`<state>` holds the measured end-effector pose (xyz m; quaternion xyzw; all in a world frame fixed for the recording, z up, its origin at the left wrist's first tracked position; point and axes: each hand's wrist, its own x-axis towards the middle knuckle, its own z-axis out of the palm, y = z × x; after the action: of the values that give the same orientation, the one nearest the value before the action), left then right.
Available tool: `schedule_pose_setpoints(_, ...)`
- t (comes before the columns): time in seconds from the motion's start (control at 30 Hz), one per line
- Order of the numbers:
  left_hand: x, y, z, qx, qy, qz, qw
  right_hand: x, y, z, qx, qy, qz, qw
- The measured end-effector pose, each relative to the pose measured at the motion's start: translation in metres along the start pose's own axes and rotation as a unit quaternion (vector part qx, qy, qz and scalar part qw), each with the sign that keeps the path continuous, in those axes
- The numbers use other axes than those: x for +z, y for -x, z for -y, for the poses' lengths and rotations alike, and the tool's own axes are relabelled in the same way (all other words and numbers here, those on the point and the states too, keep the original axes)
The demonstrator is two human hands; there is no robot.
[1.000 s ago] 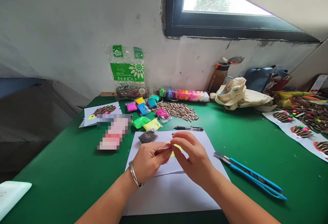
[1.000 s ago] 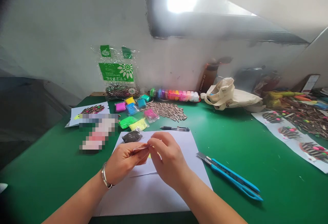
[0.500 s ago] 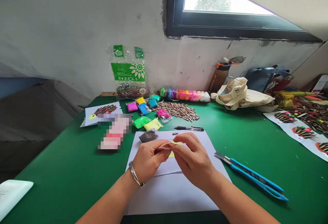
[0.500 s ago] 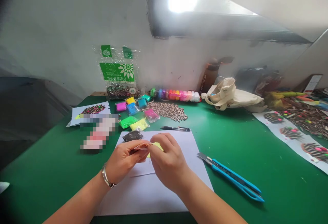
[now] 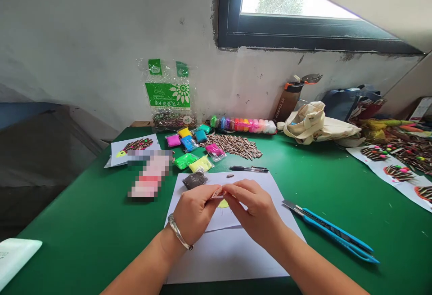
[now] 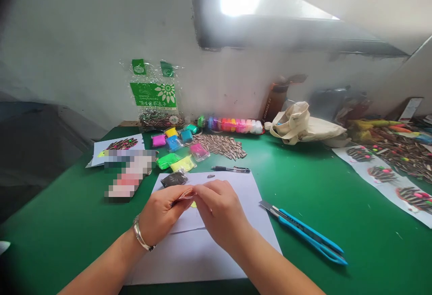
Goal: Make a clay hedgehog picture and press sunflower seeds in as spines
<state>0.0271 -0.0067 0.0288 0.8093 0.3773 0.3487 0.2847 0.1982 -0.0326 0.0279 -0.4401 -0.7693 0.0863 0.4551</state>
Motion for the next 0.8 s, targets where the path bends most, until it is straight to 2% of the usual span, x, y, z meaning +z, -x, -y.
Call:
schedule_pose_setpoints(0.13,-0.0010,-0.0004,-0.0016,0.007,-0.006,0.004,1.000,0.0035,0.0018,-0.0008,-0.001,-0.016,-0.006,1.000)
schedule_pose_setpoints(0.3,-0.0026,-0.0013,-0.0031,-0.012,0.036,0.026,0.999,0.0054,0.0043,-0.0003,-0.004,-0.030,-0.020,0.999)
schedule_pose_setpoints(0.6,-0.0027,-0.0006,-0.0034,0.014,0.007,0.000,1.000,0.0020,0.0027,0.0036,-0.051,0.011,-0.006,0.999)
schedule_pose_setpoints(0.7,-0.0024,0.0004,-0.0032,0.008,-0.001,-0.002,1.000,0.0038,0.0040,0.0027,-0.016,-0.014,-0.033,0.999)
schedule_pose_setpoints(0.8,-0.0018,0.0013,-0.0027,0.010,-0.013,-0.008,1.000,0.0059,0.0051,0.0017,0.037,-0.046,-0.032,0.998)
